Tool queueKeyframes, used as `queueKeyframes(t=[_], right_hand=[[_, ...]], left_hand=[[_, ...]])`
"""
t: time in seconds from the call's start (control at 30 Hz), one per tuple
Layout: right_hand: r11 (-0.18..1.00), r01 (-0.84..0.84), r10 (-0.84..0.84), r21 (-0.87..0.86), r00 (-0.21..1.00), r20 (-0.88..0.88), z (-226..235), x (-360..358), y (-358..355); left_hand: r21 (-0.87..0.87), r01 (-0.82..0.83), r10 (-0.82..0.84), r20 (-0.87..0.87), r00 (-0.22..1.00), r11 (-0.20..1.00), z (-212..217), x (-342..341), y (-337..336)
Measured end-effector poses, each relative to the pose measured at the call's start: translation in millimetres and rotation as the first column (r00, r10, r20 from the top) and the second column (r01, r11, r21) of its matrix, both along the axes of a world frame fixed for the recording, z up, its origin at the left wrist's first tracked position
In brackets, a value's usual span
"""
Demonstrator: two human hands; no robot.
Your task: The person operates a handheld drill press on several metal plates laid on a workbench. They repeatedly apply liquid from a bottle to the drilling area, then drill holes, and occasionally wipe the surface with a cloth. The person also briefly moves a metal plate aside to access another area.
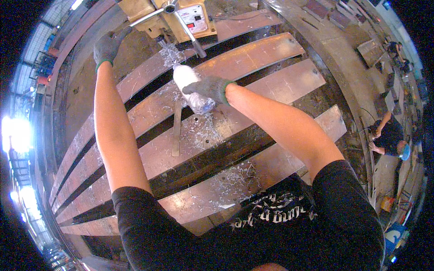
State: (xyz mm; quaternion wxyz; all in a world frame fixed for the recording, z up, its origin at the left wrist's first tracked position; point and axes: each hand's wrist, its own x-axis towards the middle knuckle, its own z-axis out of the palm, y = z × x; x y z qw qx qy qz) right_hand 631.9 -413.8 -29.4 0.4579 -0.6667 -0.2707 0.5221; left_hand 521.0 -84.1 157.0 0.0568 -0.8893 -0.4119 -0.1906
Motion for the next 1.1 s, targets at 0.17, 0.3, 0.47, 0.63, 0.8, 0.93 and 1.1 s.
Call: queueKeyframes(t=[0.17, 0.3, 0.47, 0.63, 0.8, 0.93, 1.1], right_hand=[[0.994, 0.002, 0.017, 0.105, 0.984, -0.175, -1, 0, -7], [0.999, -0.009, 0.005, -0.037, 0.996, -0.084, 12, -2, -5], [1.0, -0.022, 0.022, 0.001, 0.995, -0.094, 4, 1, -2], [0.998, -0.026, 0.03, 0.055, 0.996, -0.088, -2, 1, 0], [0.999, -0.018, 0.023, 0.052, 0.995, -0.101, 4, 4, -9], [1.0, -0.015, 0.015, 0.013, 1.0, 0.017, 1, 4, -4], [0.999, -0.041, 0.042, 0.015, 0.997, -0.066, -2, 3, 1]], left_hand=[[-0.038, 0.017, -0.02, -0.097, 0.995, 0.999, 6, 3, 1], [0.07, 0.016, -0.016, -0.002, 1.0, 0.997, -10, -1, 5], [0.051, 0.043, -0.046, 0.054, 0.997, 0.998, -11, 0, 17], [0.084, 0.069, -0.074, 0.061, 0.995, 0.994, -15, -1, 25], [0.035, 0.027, -0.029, 0.048, 0.998, 0.999, -18, 4, 21], [-0.014, -0.008, 0.009, 0.022, 1.0, 1.0, -17, 8, 23], [-0.005, -0.008, 0.008, 0.019, 1.0, 1.0, -17, 4, 41]])
